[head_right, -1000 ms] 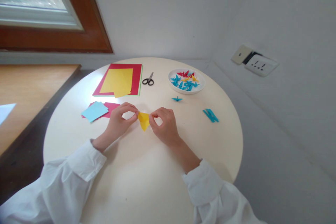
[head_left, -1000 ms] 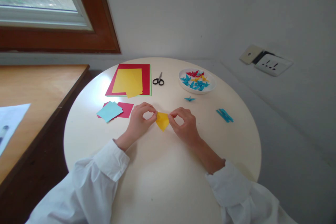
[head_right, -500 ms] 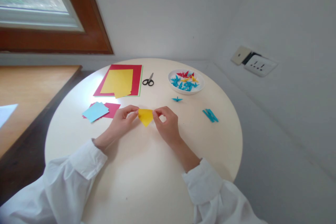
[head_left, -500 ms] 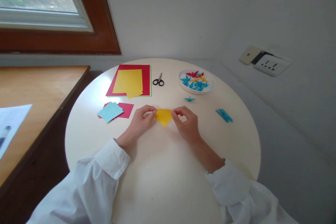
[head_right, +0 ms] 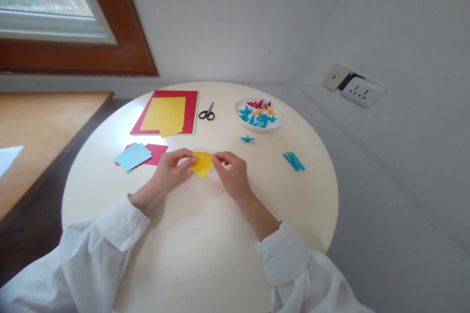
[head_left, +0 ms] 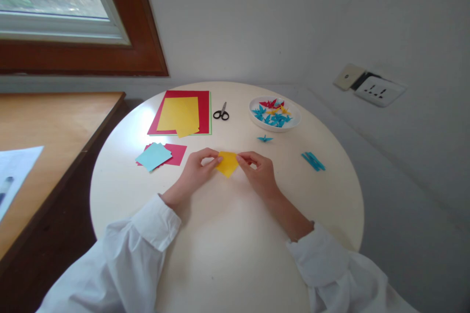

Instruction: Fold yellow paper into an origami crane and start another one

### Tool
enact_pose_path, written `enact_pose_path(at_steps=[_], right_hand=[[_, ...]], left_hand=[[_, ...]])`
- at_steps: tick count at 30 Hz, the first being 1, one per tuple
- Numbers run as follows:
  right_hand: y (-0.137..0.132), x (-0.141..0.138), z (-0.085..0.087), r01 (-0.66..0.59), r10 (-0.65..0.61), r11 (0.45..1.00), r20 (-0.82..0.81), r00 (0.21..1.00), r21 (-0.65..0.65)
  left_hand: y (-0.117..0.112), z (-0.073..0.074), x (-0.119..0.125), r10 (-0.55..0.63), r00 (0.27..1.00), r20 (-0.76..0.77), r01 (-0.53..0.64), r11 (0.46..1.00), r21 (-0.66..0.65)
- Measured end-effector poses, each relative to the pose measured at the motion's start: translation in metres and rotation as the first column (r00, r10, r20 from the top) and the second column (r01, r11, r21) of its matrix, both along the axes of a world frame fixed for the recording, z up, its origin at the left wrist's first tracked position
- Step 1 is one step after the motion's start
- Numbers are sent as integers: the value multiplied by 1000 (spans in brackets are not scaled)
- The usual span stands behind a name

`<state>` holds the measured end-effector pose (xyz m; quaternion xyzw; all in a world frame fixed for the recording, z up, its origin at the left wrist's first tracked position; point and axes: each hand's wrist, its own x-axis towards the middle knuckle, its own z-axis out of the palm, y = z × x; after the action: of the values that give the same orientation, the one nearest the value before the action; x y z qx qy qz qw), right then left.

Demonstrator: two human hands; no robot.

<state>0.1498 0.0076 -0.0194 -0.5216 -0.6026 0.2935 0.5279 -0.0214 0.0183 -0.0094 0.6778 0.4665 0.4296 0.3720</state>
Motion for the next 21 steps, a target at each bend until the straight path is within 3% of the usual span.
enact_pose_path(at_steps=[5,9,12,17,21], right_hand=[[2,-2,-1,-135,128,981,-61,990,-137],[6,0,-2,-230,181,938,-196,964,-260],[6,2,0,-278,221,902,-200,955,-330],[3,3,1,-377,310,864,-238,920,-334],[3,1,1,-367,275,866,-289,917,-338]], left_hand=[[2,-1,-2,-37,998,47,37,999,-9],[0,1,-1,-124,992,17,124,992,-25],[-2,-1,-1,-149,988,-32,148,989,-15],[-2,-4,-1,-113,991,-72,115,993,25],[-2,-4,-1,-100,994,-48,101,995,24]])
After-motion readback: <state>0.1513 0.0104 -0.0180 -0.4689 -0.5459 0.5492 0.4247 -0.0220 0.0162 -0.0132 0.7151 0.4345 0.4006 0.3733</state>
